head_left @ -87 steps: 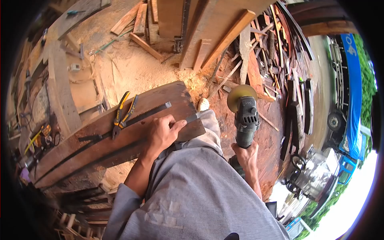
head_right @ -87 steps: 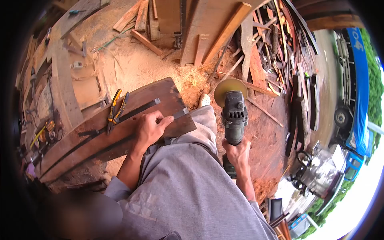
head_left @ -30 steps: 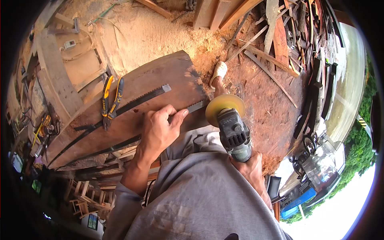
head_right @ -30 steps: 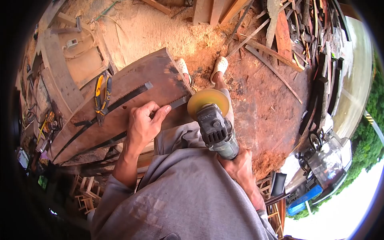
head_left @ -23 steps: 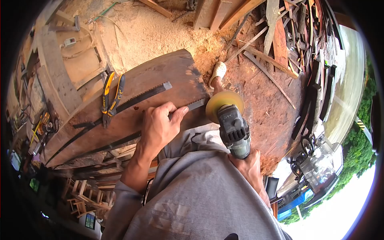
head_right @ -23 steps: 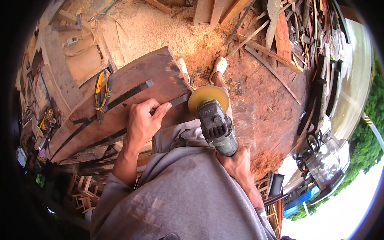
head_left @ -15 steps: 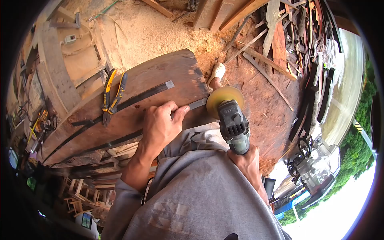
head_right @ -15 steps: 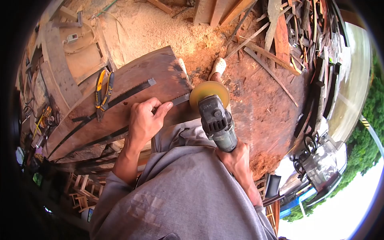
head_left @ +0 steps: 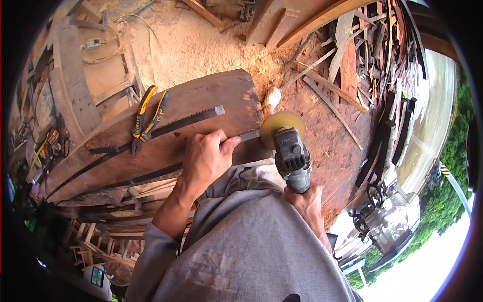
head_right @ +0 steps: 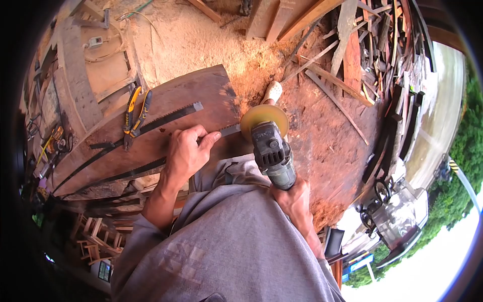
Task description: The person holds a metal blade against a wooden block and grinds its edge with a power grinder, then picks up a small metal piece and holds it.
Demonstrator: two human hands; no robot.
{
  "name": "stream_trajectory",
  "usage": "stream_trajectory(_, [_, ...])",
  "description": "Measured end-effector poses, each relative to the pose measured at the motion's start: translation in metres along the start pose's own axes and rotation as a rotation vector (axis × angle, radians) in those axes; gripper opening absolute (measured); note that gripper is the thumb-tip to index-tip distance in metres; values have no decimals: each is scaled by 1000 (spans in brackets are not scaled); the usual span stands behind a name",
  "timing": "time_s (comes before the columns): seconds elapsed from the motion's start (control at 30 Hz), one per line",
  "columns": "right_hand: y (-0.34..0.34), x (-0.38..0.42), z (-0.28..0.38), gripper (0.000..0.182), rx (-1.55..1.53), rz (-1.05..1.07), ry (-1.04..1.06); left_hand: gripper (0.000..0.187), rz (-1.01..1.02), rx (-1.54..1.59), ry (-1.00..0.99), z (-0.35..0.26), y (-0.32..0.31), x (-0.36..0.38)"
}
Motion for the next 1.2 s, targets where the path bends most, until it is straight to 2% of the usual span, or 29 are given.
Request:
stream_trajectory(0.83, [-2, -13, 4, 27, 30, -54, -22, 37, -35, 35, -52, 3, -3, 0])
stream_trajectory(0.93, [-2, -14, 5, 30, 37, -56, 35, 38, -37, 33, -55, 4, -3, 0])
stream_trajectory(1.1, [-2, -15, 11, 26, 56, -19, -8, 38, -44, 25, -63, 4, -5, -1])
stream_trajectory(1.2, [-1, -15, 9, 25, 9, -41, 34, 37, -38, 29, -57, 4, -4, -1])
Point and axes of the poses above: each hand's wrist, its own x-axis away from the middle knuckle, its own y-axis out of the back of the hand, z = x × y, the point moved 4 cm from there along -x, towards the middle knuckle, and after that the axes turned 5 degrees about -x, right-handed, at the moved point
